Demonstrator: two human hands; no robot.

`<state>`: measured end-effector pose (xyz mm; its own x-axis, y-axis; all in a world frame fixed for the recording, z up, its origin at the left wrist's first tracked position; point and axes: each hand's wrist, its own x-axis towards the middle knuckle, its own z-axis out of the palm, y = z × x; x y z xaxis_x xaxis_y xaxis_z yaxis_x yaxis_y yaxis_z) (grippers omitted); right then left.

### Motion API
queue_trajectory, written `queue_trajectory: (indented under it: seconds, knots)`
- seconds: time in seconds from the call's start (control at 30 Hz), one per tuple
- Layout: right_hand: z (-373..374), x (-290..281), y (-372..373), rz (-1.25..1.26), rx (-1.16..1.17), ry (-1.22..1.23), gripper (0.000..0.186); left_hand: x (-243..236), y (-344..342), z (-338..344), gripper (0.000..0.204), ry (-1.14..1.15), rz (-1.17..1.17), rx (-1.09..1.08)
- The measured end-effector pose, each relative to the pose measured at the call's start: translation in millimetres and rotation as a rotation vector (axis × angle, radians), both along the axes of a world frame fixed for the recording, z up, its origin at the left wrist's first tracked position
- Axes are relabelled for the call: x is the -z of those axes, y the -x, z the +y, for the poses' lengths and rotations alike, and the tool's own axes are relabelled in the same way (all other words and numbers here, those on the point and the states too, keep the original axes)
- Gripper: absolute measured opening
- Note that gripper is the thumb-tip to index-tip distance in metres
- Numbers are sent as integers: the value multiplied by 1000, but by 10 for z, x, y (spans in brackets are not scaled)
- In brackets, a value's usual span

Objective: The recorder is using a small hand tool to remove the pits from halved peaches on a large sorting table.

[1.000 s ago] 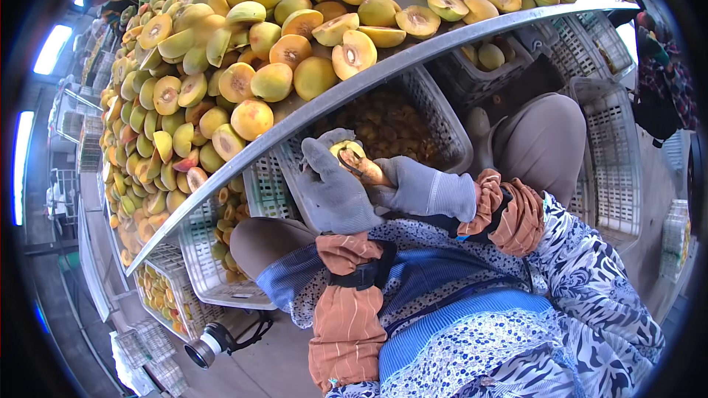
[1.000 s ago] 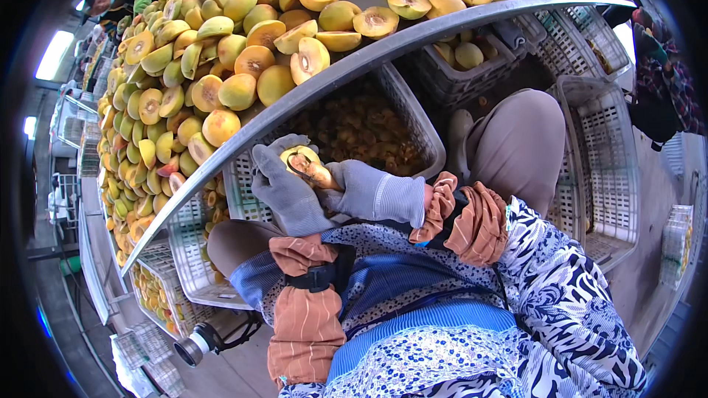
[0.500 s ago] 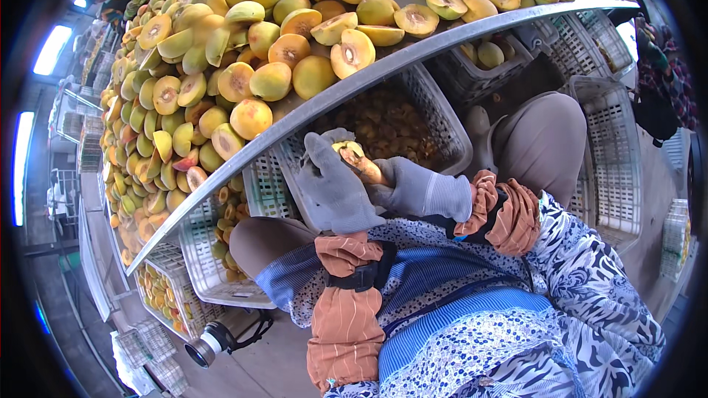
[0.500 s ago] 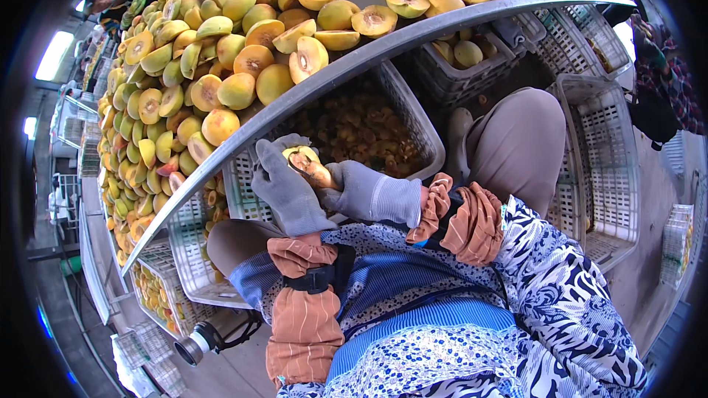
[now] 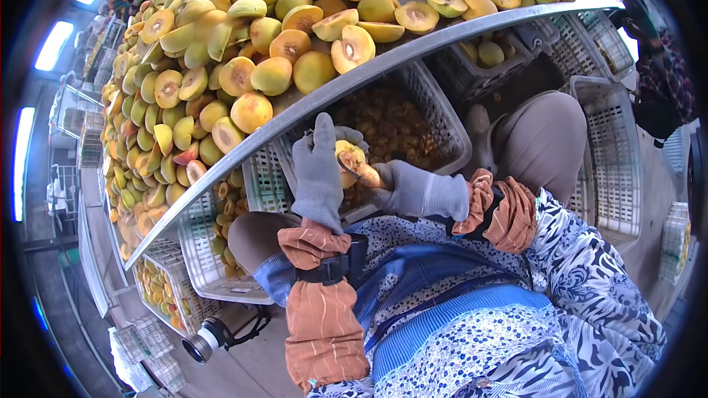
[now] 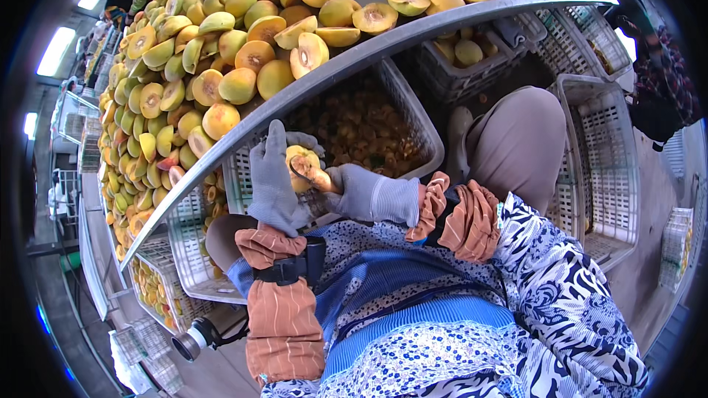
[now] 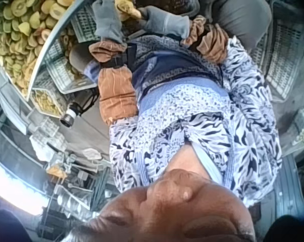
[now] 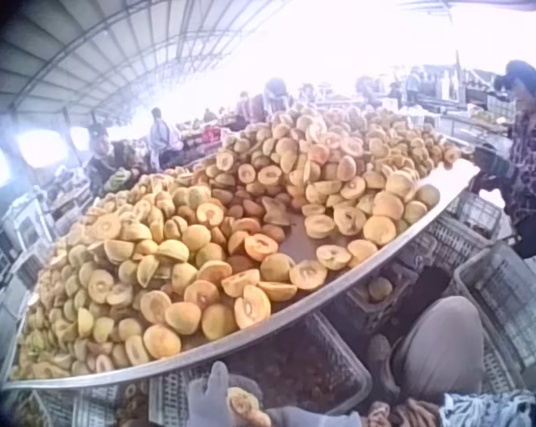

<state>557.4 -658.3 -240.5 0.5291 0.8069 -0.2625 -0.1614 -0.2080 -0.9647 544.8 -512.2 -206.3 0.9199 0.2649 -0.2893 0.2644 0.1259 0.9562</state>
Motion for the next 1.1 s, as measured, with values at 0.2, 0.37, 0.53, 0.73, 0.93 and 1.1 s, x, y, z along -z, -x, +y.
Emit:
queue_trajectory:
  seconds: [0.2, 0.37, 0.53, 0.73, 0.93, 1.1]
  knots:
    - [17, -187, -62, 120, -21, -35, 23, 110, 156, -177, 49, 268, -333, -301]
    - [-1, 23, -36, 139, -43, -36, 28, 16, 148, -325, 45, 238, -103, -509]
    - [24, -53, -16, -304, -28, 105, 30, -18, 121, -229, 46, 141, -69, -356]
    - [-21, -97, -117, -108, -147, 46, 23, 24, 141, -343, 49, 164, -197, -465]
    - [-39, -112, -54, -9, -94, 2, 26, -36, 133, -308, 44, 157, -217, -304]
    - [-31, -454, -166, 297, -234, 460, 28, 10, 179, -350, 41, 300, -174, -374]
